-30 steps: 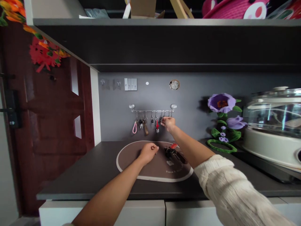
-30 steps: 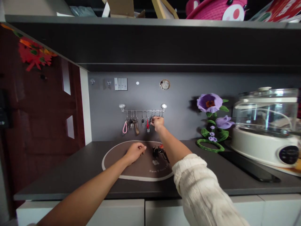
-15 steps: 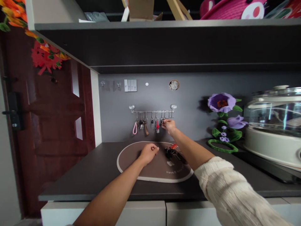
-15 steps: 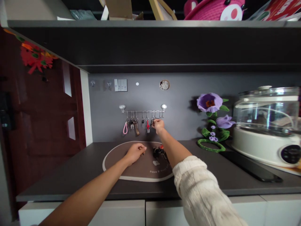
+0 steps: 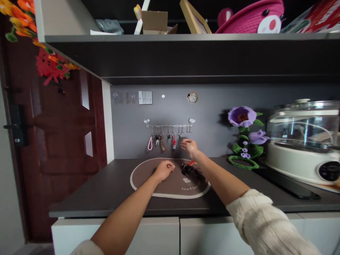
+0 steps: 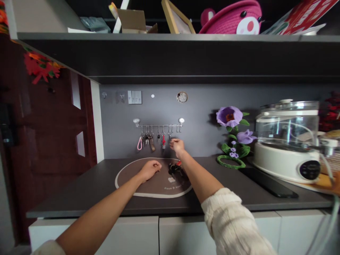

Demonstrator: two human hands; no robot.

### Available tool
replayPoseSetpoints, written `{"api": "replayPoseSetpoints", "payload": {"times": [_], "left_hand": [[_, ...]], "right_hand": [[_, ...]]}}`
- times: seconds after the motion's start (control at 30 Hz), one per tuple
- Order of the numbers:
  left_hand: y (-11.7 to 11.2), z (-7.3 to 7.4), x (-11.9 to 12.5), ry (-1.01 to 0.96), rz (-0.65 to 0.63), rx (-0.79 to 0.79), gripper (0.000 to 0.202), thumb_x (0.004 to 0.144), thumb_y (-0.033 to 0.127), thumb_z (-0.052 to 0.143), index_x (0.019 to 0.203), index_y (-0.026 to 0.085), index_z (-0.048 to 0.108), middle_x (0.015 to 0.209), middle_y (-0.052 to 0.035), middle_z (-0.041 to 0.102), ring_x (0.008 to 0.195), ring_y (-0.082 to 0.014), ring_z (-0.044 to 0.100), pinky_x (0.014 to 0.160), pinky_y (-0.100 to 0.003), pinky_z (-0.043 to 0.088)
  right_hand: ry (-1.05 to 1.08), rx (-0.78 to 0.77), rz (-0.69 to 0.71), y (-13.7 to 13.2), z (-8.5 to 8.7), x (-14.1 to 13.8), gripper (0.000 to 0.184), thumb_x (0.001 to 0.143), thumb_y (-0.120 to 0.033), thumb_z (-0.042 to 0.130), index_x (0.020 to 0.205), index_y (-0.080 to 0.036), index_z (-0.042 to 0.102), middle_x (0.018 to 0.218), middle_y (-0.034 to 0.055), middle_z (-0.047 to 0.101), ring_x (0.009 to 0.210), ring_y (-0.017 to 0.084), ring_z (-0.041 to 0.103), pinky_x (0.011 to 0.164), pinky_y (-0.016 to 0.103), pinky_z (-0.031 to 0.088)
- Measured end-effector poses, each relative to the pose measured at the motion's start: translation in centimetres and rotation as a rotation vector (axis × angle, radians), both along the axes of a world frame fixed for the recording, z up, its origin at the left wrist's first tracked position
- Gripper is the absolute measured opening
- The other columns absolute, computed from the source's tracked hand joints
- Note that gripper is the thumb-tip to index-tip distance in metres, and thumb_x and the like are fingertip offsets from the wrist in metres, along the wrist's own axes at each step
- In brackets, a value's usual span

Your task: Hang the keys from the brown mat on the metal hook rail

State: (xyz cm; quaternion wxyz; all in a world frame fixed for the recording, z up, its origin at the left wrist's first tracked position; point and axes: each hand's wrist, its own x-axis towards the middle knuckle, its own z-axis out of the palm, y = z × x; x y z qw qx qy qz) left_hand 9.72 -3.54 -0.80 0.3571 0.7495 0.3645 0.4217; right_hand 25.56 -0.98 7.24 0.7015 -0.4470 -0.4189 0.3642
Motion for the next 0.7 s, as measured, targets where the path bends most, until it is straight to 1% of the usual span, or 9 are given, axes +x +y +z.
{"api": "replayPoseSetpoints", "payload": {"times": [0.17,0.33,0.47,0.57,0.63,0.7], "left_hand": [[-0.3,0.2,-0.2,0.019,0.0,0.011,0.01,0.065,0.022,0.052,0.06,0.014,0.055,0.056,0.0009,0.055,0.054,-0.0091,0.047,0.055,-0.021,0.036],[-0.7,0.5,-0.4,0.038,0.023,0.038,0.008,0.063,0.022,0.053,0.06,0.015,0.056,0.055,0.002,0.053,0.053,-0.0087,0.045,0.055,-0.02,0.034],[-0.9,0.7,-0.2,0.028,0.09,-0.026,0.005,0.061,0.019,0.057,0.058,0.015,0.055,0.053,0.0021,0.052,0.052,-0.0087,0.044,0.055,-0.021,0.034],[-1.1,0.9,0.6,-0.002,0.148,-0.064,0.002,0.062,0.016,0.056,0.06,0.015,0.055,0.054,0.0013,0.052,0.052,-0.0088,0.044,0.056,-0.022,0.035],[-1.3,1.1,1.4,-0.019,0.159,-0.021,0.001,0.064,0.015,0.055,0.063,0.015,0.056,0.057,0.0005,0.054,0.053,-0.0093,0.046,0.056,-0.022,0.035],[-1.6,1.4,2.4,0.006,0.127,0.08,0.004,0.066,0.016,0.054,0.065,0.014,0.058,0.059,-0.0002,0.055,0.055,-0.0098,0.047,0.057,-0.022,0.035]], "right_hand": [[-0.047,0.029,0.055,-2.9,-0.4,0.0,0.006,0.068,-0.012,0.052,0.072,-0.016,0.054,0.072,0.003,0.061,0.061,0.009,0.057,0.057,0.022,0.047],[-0.101,0.055,0.083,-5.5,-1.2,0.3,0.007,0.071,-0.013,0.052,0.076,-0.016,0.055,0.074,0.0042,0.062,0.061,0.009,0.057,0.058,0.022,0.046],[-0.169,0.073,0.071,-7.1,-2.1,1.1,0.009,0.072,-0.013,0.051,0.08,-0.015,0.055,0.073,0.0034,0.062,0.061,0.008,0.056,0.057,0.021,0.044],[-0.205,0.089,0.069,-7.9,-3.1,1.8,0.011,0.072,-0.015,0.052,0.082,-0.015,0.054,0.071,0.0024,0.061,0.061,0.009,0.056,0.059,0.022,0.045],[-0.227,0.099,0.063,-8.1,-3.9,2.2,0.013,0.071,-0.017,0.053,0.084,-0.016,0.053,0.071,0.0018,0.061,0.061,0.009,0.056,0.059,0.022,0.045],[-0.255,0.096,0.041,-8.1,-4.7,2.6,0.015,0.071,-0.018,0.053,0.086,-0.016,0.053,0.071,0.0016,0.061,0.06,0.009,0.055,0.059,0.023,0.046]]}}
